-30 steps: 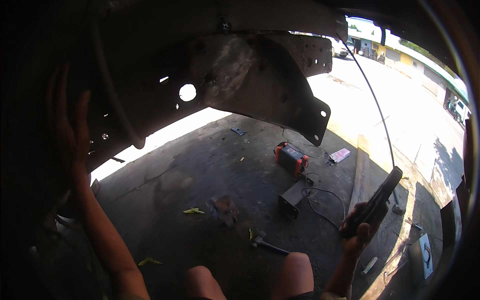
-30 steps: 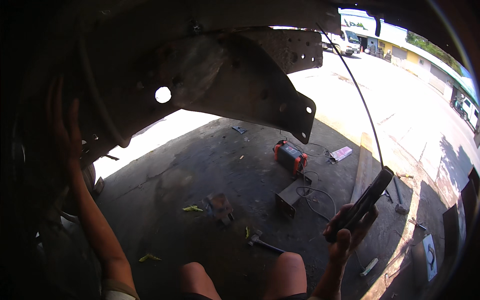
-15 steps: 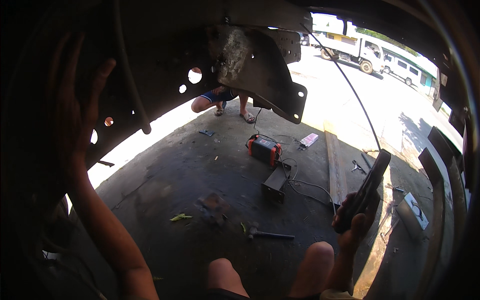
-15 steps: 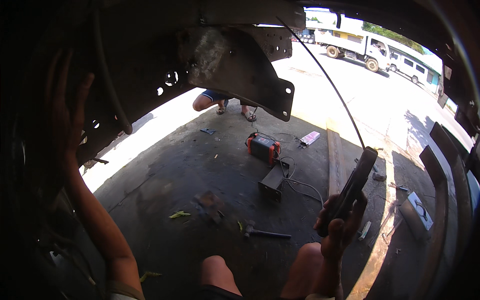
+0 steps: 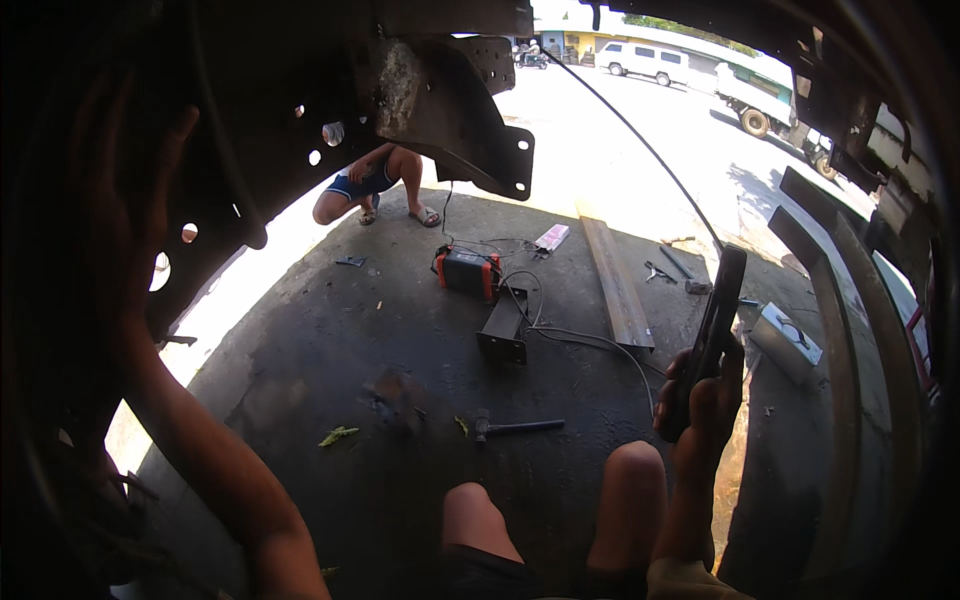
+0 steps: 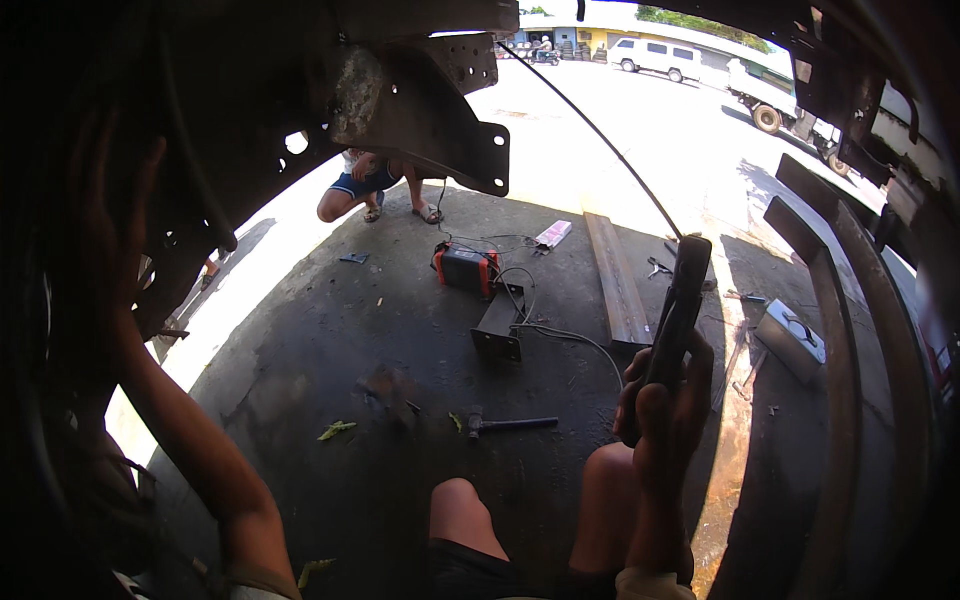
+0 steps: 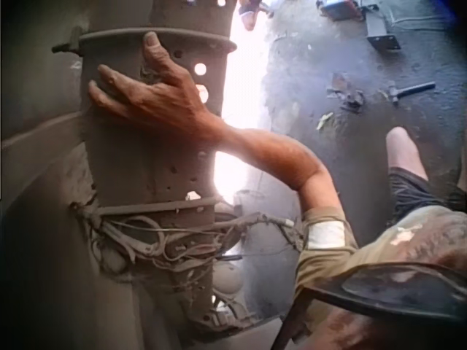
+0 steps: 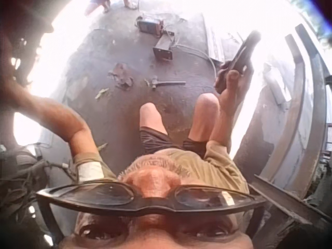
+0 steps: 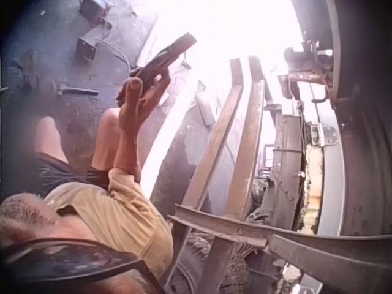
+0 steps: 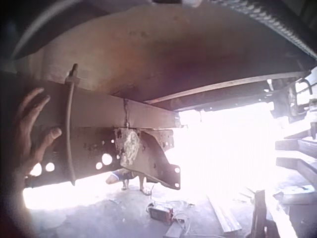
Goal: The person sits on the ground and uses a welding torch to weld a metal bracket attached to a vehicle's undercarriage. They hold the bracket with one hand and operate the torch with the other, creating sparks as they work.
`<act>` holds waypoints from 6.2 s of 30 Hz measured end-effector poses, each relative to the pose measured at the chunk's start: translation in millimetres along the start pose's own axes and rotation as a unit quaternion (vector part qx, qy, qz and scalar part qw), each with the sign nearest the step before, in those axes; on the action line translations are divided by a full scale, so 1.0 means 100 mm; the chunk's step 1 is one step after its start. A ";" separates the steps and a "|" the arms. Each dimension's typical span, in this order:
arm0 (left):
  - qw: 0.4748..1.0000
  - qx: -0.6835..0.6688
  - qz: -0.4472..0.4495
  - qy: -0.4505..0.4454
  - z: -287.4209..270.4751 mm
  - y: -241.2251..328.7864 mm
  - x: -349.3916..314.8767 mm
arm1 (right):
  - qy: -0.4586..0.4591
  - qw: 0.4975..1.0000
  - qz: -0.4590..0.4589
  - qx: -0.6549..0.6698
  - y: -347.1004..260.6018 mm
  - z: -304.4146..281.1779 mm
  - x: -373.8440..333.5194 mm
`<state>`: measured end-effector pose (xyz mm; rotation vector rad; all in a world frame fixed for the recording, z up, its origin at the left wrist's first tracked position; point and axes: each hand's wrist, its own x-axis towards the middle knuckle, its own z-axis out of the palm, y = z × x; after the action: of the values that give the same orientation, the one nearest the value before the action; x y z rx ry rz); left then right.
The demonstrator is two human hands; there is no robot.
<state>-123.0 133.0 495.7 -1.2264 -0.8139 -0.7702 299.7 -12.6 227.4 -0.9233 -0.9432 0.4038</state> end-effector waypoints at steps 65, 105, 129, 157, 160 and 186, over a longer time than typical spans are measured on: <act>0.574 -0.767 -0.285 0.035 -2.75 1.45 -0.37 | -0.080 0.997 -0.015 0.017 -0.29 0.30 0.51; 0.943 -0.143 -0.299 -0.032 -0.30 0.25 -0.21 | -0.160 0.983 -0.074 -0.041 -0.37 0.93 0.59; 0.958 -0.136 -0.252 -0.007 -0.39 0.30 -0.16 | -0.160 0.985 -0.059 -0.039 -0.36 0.80 0.47; 0.980 -0.098 -0.168 0.033 -0.39 0.25 -0.20 | -0.141 0.982 -0.120 -0.032 -0.26 0.89 0.49; 0.980 -0.094 -0.172 0.029 -0.36 0.25 -0.20 | -0.142 0.982 -0.116 -0.054 -0.28 0.87 0.51; 0.975 -0.116 -0.190 0.020 -0.40 0.24 -0.19 | -0.153 0.984 -0.068 -0.065 -0.34 0.85 0.50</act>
<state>-107.3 98.9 461.4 -1.2708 -0.9592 -1.2249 253.7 43.2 303.4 -0.9242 -1.3188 0.3763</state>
